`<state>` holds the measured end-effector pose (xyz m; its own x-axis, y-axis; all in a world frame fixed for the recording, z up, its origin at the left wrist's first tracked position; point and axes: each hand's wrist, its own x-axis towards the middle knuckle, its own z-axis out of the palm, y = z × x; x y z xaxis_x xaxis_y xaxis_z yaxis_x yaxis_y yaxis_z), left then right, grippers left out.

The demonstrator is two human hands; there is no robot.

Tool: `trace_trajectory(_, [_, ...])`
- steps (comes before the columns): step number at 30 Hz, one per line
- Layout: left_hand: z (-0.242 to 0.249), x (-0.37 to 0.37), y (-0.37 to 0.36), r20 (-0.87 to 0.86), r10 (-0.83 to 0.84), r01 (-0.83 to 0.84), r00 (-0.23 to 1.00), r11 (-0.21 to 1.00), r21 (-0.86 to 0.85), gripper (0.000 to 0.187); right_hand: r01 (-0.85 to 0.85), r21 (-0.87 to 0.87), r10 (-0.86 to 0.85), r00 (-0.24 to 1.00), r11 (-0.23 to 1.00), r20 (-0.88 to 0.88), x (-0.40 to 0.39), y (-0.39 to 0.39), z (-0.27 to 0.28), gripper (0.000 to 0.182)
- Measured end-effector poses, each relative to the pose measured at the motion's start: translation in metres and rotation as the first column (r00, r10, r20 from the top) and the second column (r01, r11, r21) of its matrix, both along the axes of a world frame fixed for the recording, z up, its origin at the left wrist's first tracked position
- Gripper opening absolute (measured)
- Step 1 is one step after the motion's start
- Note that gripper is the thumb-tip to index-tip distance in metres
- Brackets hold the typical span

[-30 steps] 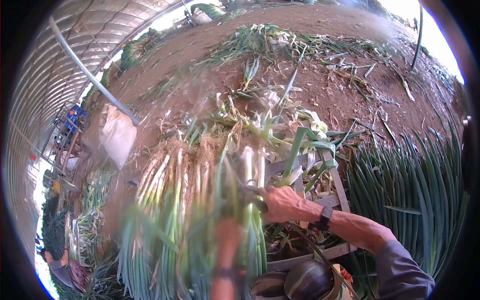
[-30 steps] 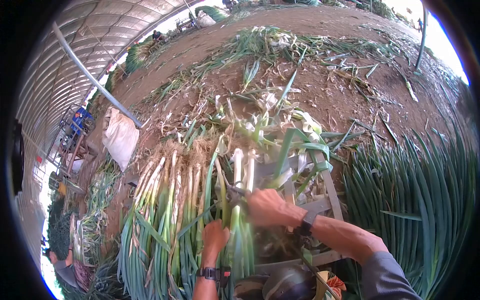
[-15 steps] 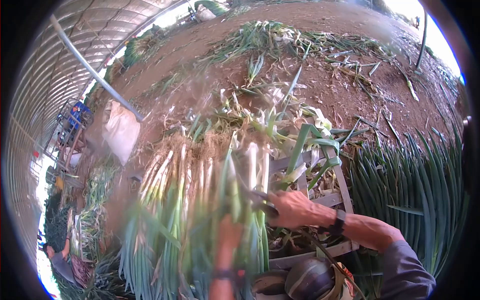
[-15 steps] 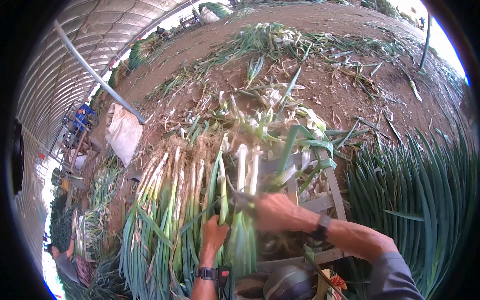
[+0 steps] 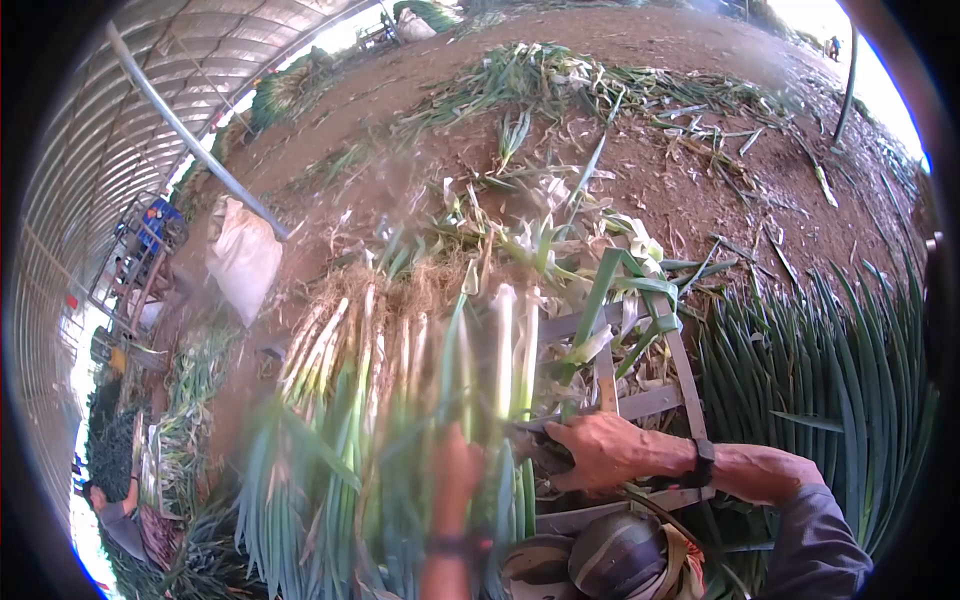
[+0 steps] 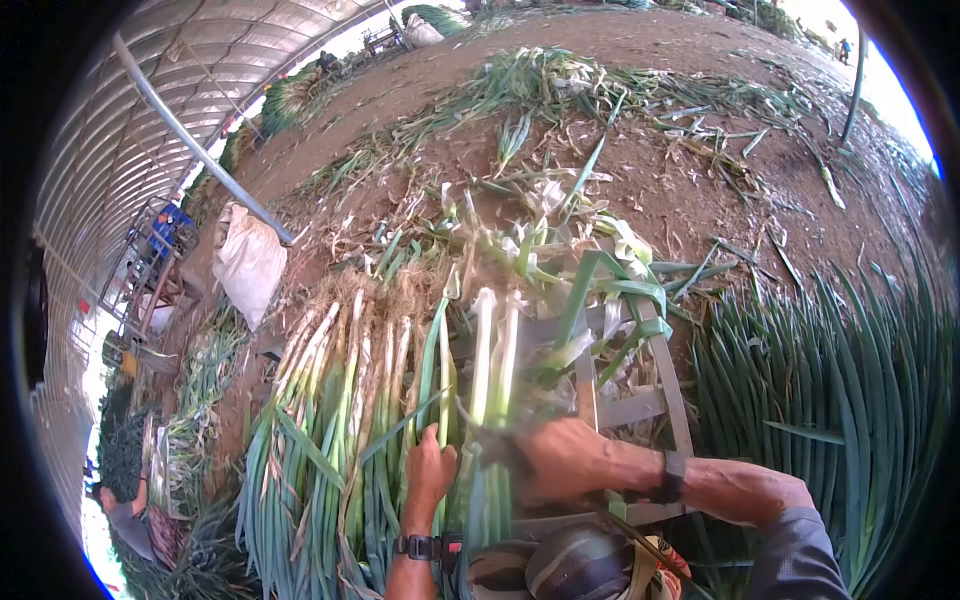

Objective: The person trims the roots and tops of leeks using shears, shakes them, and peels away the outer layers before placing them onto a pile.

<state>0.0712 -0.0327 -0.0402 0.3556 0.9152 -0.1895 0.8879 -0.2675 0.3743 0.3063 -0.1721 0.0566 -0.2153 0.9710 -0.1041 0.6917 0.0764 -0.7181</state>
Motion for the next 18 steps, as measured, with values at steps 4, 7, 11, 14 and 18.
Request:
trace_trajectory(4, [0.018, 0.001, -0.010, 0.058, -0.029, 0.032, 0.998, 0.998, -0.061, 0.049, 0.051, 0.056, -0.057, 0.992, 0.997, 0.112, 0.000, 0.022, -0.008, 0.065])
trace_trajectory(7, [0.007, -0.007, -0.010, 0.080, -0.066, 0.070, 0.995, 0.996, -0.054, 0.049, 0.103, 0.092, -0.116, 0.982, 0.990, 0.151, 0.003, 0.041, -0.024, 0.063])
trace_trajectory(11, [-0.001, -0.016, -0.014, 0.146, -0.053, 0.059, 0.988, 0.998, -0.035, 0.050, 0.165, 0.104, -0.176, 0.979, 0.981, 0.107, 0.006, 0.062, -0.039, 0.058])
trace_trajectory(14, [-0.003, -0.019, -0.019, 0.138, -0.051, 0.056, 0.989, 0.998, -0.034, 0.050, 0.207, 0.040, -0.210, 0.970, 0.978, 0.125, 0.005, 0.080, -0.047, 0.059])
trace_trajectory(18, [-0.002, -0.021, -0.019, 0.128, -0.028, 0.042, 0.991, 0.993, -0.108, 0.046, 0.177, 0.005, -0.175, 0.968, 0.984, 0.178, 0.009, 0.089, -0.054, 0.061])
